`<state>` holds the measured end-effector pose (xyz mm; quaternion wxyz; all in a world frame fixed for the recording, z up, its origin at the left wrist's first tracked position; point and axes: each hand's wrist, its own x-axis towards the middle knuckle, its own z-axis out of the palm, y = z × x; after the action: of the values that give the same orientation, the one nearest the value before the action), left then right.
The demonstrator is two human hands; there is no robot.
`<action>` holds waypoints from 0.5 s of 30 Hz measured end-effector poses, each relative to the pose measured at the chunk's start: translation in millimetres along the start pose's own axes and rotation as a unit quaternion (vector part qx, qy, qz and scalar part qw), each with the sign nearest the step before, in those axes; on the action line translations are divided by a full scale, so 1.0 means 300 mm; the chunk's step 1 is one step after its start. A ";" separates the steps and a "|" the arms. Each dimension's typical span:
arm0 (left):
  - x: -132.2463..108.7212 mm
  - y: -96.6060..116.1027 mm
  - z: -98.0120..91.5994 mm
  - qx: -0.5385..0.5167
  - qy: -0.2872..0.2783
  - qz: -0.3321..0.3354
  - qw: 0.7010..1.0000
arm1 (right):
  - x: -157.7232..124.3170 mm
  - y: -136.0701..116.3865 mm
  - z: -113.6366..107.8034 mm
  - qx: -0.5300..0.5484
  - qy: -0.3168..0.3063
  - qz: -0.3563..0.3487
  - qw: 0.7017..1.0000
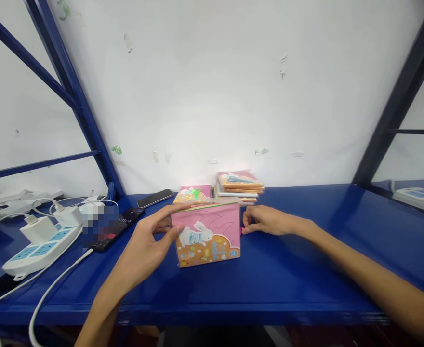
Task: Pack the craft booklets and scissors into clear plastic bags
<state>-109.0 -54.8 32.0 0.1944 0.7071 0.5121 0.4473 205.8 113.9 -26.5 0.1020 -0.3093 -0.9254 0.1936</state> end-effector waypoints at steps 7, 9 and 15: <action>0.002 -0.001 0.007 0.015 0.007 0.005 1.000 | -0.013 -0.038 -0.070 0.009 0.067 0.005 0.998; 0.002 0.006 0.011 0.018 0.014 0.007 1.000 | -0.022 -0.057 -0.100 0.022 0.115 0.001 0.993; -0.003 0.022 0.028 0.029 0.047 0.012 0.998 | -0.069 -0.177 -0.169 0.175 0.284 0.034 0.942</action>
<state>-98.3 -56.8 31.9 0.1444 0.6968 0.5248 0.4671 209.5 77.4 40.3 0.4066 -0.3599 -0.7985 0.2599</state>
